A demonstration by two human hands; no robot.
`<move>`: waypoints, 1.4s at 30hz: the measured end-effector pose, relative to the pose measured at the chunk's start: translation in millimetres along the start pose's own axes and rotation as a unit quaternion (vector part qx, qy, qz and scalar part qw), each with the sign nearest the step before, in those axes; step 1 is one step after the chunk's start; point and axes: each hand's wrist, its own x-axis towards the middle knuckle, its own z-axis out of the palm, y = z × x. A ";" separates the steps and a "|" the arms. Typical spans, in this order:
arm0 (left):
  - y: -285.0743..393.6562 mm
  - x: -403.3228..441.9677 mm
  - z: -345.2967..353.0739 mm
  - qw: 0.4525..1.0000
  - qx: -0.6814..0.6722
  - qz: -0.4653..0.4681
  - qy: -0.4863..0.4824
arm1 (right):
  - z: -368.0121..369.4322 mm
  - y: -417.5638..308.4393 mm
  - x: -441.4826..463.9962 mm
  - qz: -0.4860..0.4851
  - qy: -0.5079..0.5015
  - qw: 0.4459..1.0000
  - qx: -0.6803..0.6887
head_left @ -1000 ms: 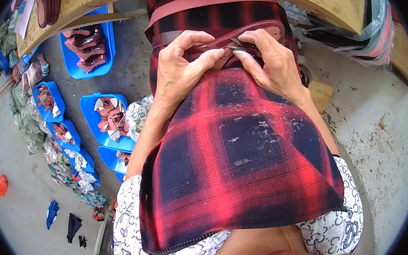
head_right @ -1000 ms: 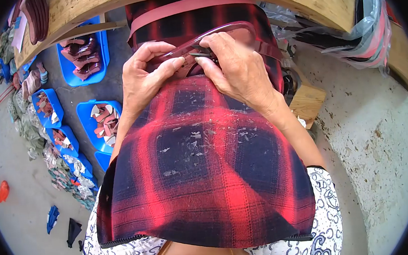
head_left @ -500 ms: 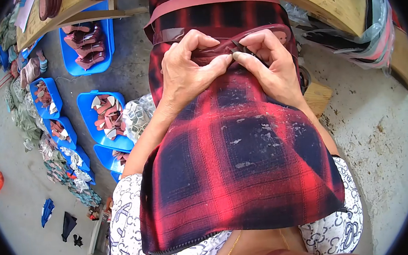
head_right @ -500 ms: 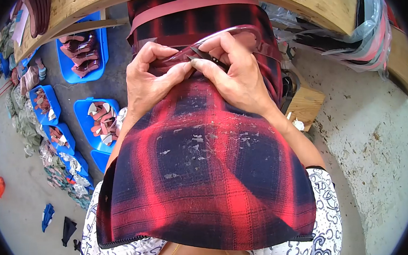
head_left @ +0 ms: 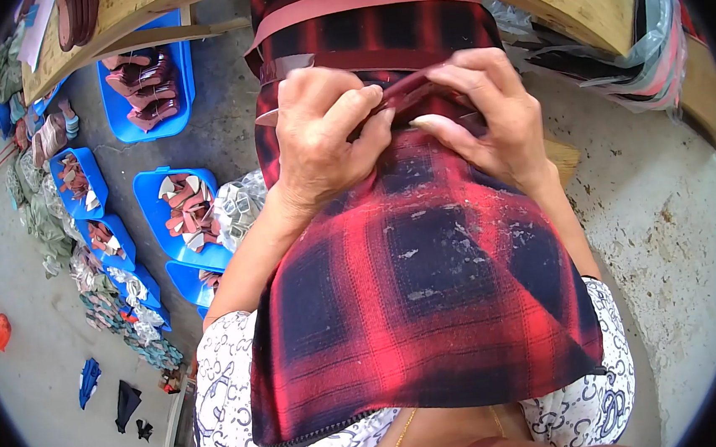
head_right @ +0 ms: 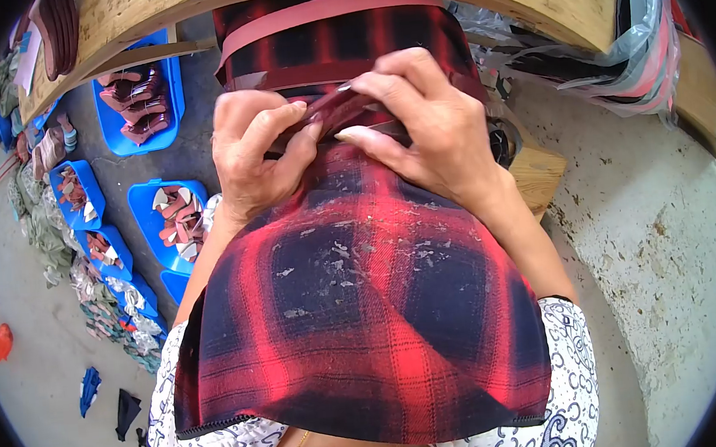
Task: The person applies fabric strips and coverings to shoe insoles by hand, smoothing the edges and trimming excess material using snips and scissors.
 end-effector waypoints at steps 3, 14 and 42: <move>-3.5 -2.7 -1.5 0.999 -0.022 -0.018 -0.020 | 23.9 19.1 2.7 -0.104 0.002 0.994 0.031; -6.6 -0.3 -10.7 0.998 0.001 0.038 -0.053 | 34.8 22.8 2.8 -0.239 0.028 0.970 -0.029; -6.3 12.5 -30.4 0.958 0.176 0.164 -0.155 | 56.9 21.6 8.3 -0.215 0.075 0.973 -0.030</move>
